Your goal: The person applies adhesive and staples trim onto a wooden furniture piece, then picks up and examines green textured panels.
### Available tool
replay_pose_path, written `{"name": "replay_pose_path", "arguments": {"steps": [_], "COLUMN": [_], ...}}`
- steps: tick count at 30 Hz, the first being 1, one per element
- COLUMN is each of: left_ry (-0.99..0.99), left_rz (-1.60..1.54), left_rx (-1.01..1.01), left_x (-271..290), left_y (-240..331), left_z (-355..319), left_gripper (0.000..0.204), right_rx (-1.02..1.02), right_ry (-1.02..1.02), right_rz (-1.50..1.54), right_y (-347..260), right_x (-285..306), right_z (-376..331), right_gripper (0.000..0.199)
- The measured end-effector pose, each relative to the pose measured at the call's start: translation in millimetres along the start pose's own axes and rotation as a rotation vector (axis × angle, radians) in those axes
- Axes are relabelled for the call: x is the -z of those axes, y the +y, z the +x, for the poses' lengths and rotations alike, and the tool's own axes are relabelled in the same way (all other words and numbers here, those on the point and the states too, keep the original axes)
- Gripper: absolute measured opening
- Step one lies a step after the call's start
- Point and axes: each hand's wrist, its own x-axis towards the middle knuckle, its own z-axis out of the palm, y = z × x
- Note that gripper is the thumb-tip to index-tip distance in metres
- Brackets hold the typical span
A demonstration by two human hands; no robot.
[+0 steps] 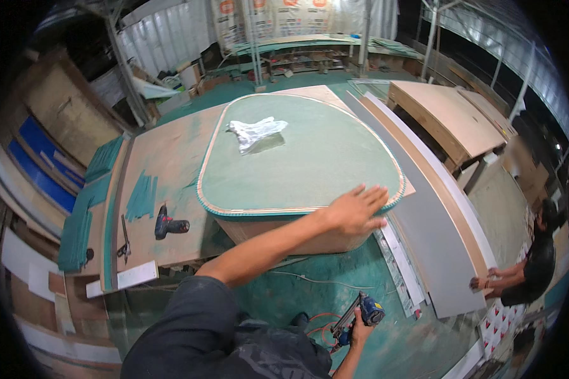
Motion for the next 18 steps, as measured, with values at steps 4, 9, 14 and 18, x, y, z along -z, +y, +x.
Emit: {"name": "replay_pose_path", "arguments": {"steps": [4,9,14,18], "left_ry": [0.188,0.218,-0.393,-0.421], "left_rz": [-0.155,-0.282,-0.361,-0.634], "left_rx": [-0.011,0.395,1.423,1.845], "left_x": [11.7,-85.9,-222.2,-281.5], "left_y": [57.6,89.5,67.0,92.9], "left_z": [-111.8,-287.9,-515.5,-679.4], "left_gripper": [0.063,0.051,0.054,0.058], "right_rx": [0.156,0.094,0.217,0.261], "right_ry": [-0.045,-0.393,-0.842,-1.114], "right_rz": [-0.170,-0.643,-0.960,-0.934], "right_y": [2.3,-37.6,-20.9,-37.6], "right_x": [-6.7,-69.7,-156.6,-243.9], "right_z": [18.3,-1.2,-25.2,-112.2], "right_gripper": [0.079,0.041,0.052,0.045]}}
